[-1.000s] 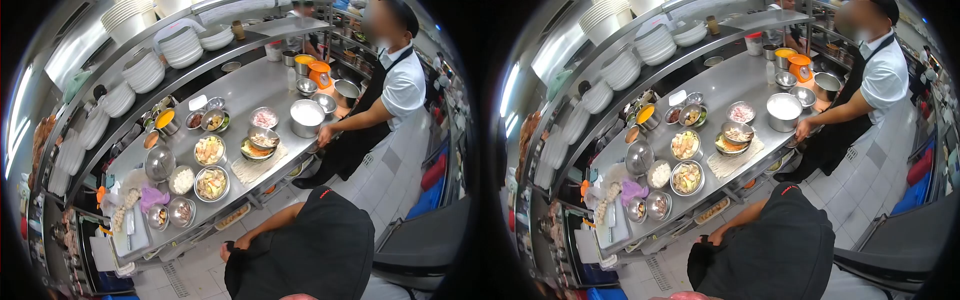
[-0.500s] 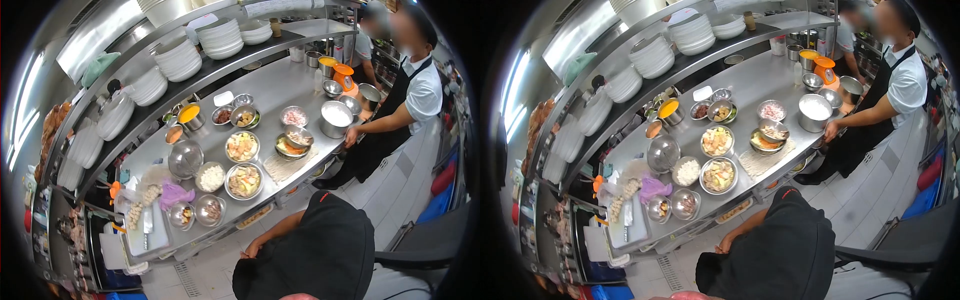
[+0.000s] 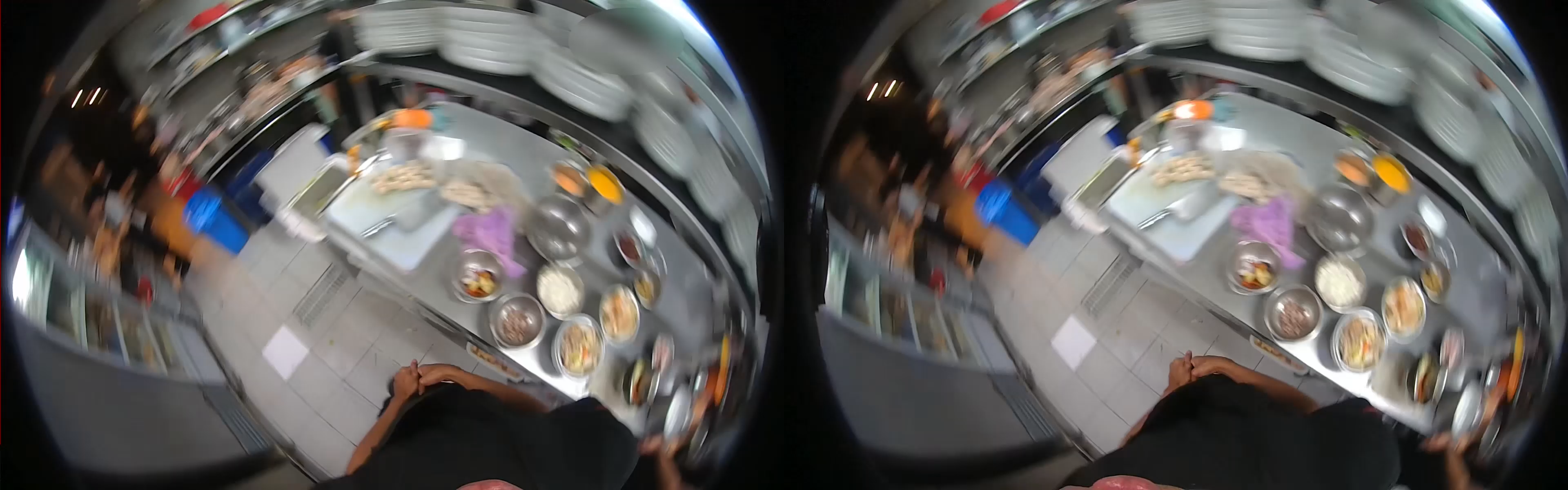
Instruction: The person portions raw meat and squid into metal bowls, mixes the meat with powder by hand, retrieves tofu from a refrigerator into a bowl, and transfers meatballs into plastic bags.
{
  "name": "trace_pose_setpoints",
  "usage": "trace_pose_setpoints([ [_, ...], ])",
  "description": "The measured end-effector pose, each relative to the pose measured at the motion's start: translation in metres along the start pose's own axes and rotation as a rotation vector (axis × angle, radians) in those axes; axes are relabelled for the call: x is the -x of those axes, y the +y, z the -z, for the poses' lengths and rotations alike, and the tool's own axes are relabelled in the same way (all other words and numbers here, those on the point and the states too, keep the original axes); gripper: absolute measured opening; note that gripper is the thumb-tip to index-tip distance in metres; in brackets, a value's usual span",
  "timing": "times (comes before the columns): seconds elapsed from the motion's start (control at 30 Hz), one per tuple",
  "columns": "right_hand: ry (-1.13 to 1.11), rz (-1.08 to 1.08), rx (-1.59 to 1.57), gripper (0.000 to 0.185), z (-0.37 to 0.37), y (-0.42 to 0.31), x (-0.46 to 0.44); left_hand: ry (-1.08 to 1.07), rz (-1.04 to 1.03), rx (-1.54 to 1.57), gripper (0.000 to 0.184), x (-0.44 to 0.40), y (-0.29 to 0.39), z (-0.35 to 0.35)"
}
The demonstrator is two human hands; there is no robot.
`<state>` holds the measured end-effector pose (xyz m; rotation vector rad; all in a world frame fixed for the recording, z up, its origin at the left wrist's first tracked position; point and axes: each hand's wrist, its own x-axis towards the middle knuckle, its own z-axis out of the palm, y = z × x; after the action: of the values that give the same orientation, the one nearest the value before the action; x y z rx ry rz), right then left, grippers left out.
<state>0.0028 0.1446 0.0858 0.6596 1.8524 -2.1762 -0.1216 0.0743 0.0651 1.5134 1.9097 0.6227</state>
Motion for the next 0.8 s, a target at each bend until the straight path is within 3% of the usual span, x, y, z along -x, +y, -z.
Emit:
trace_pose_setpoints([
  [0.03,-0.089,-0.036,0.048,0.023,0.010,0.018,-0.024,-0.044,0.191,0.088,0.061,-0.005,0.003,0.017],
  [0.2,-0.133,-0.044,0.089,0.024,0.036,-0.041,-0.088,-0.011,0.300,0.217,0.063,-0.049,-0.065,0.036],
  [0.23,-0.102,-0.062,0.080,0.024,0.042,-0.051,-0.104,-0.004,0.253,0.217,0.063,-0.066,-0.076,0.043],
  [0.27,-0.170,0.051,-0.109,0.026,0.056,-0.030,-0.133,0.001,0.200,0.213,0.063,-0.081,-0.088,0.052],
  [0.4,-0.246,0.200,-0.177,0.030,0.084,-0.099,-0.203,0.016,0.233,0.297,0.062,-0.128,-0.106,0.146],
  [0.47,-0.151,0.016,0.006,0.032,0.083,-0.155,-0.238,0.049,0.274,0.267,0.062,-0.145,-0.125,0.188],
  [0.67,-0.170,-0.287,0.485,0.036,0.077,-0.265,-0.336,0.182,0.443,0.332,0.061,-0.174,-0.198,0.251],
  [0.8,-0.304,-0.205,0.543,0.041,0.083,-0.253,-0.429,0.322,0.558,0.310,0.059,-0.185,-0.235,0.299],
])
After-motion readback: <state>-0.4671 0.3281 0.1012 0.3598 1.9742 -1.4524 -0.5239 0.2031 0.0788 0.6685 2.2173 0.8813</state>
